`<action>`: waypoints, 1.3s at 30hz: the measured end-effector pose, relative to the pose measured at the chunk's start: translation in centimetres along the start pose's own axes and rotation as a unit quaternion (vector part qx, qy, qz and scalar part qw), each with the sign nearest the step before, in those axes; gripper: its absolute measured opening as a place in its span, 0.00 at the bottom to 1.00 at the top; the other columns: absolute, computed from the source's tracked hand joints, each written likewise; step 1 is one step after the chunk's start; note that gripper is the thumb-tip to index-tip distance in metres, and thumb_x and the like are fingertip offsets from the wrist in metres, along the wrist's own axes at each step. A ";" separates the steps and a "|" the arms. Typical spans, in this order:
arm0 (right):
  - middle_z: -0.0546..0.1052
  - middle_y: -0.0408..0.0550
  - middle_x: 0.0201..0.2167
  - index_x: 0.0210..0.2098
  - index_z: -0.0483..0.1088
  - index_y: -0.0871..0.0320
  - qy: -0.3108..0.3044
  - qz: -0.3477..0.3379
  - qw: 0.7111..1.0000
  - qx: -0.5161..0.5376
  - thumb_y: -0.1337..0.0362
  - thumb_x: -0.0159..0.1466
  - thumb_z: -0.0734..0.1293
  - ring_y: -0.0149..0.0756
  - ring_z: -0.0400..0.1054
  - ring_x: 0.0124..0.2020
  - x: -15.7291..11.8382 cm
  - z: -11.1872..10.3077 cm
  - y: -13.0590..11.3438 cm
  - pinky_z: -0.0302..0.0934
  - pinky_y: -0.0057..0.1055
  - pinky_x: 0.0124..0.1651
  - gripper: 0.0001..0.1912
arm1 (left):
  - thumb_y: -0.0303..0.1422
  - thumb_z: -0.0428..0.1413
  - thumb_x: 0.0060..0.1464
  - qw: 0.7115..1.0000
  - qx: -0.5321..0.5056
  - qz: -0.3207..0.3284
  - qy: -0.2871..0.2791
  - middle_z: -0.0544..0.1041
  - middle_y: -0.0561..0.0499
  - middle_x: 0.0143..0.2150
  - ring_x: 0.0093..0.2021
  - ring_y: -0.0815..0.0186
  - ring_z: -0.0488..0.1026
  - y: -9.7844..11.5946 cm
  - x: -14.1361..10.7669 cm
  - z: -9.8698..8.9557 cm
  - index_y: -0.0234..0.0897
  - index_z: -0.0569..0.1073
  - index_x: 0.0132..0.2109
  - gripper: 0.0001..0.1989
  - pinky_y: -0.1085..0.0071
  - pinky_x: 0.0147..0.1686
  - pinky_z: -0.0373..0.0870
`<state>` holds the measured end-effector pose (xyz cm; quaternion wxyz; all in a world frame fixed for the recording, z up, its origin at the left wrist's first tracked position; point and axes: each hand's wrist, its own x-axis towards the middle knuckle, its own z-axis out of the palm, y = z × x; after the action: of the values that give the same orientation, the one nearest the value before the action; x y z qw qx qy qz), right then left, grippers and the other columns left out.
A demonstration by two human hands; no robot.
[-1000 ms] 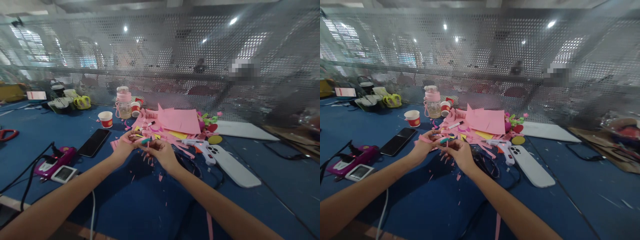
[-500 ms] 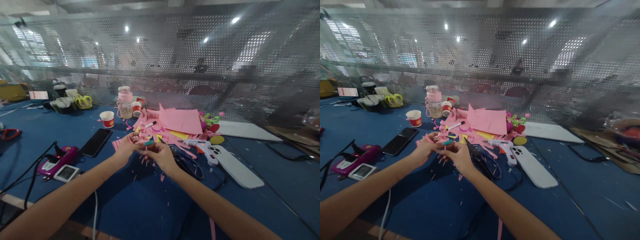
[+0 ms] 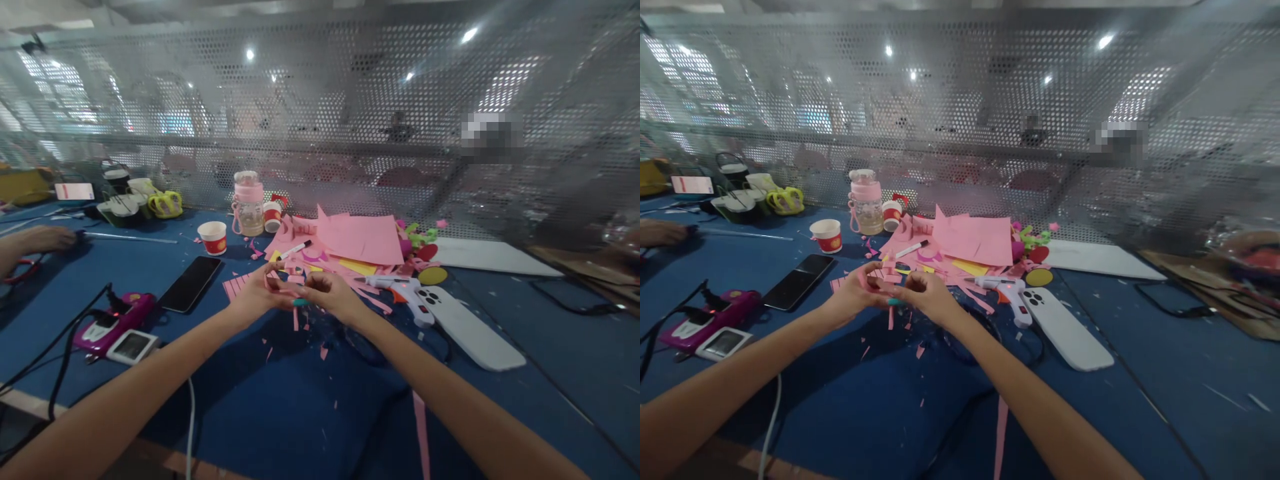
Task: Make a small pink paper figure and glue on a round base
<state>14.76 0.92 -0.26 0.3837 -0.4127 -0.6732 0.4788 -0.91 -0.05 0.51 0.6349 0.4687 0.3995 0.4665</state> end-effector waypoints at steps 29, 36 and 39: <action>0.66 0.39 0.17 0.19 0.64 0.58 0.054 -0.079 0.995 -0.037 0.48 0.47 0.70 0.26 0.57 0.19 -0.1 -0.9 -0.4 0.52 0.26 0.22 0.20 | 0.24 0.67 0.24 1.000 -0.012 0.013 -0.018 0.74 0.59 0.18 0.18 0.68 0.72 -1.0 -0.4 0.3 0.37 0.63 0.37 0.29 0.72 0.23 0.71; 0.64 0.38 0.17 0.18 0.63 0.59 0.062 -0.091 0.994 -0.026 0.50 0.46 0.71 0.25 0.54 0.19 -0.2 -0.7 -0.6 0.50 0.25 0.22 0.20 | 0.22 0.68 0.23 1.000 -0.001 0.010 -0.020 0.75 0.57 0.19 0.18 0.67 0.73 -0.5 -0.3 0.5 0.35 0.64 0.37 0.30 0.72 0.23 0.71; 0.63 0.38 0.17 0.18 0.63 0.59 0.068 -0.087 0.994 -0.005 0.49 0.46 0.71 0.25 0.53 0.19 -0.2 -0.6 -0.6 0.49 0.25 0.22 0.20 | 0.23 0.68 0.24 1.000 0.008 0.014 -0.017 0.75 0.57 0.19 0.19 0.68 0.73 -0.3 -0.5 0.6 0.35 0.63 0.37 0.30 0.73 0.22 0.71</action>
<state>15.27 0.85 0.43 0.4661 -0.3865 -0.6815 0.4111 -0.40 -0.71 0.39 0.6310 0.4871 0.3861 0.4641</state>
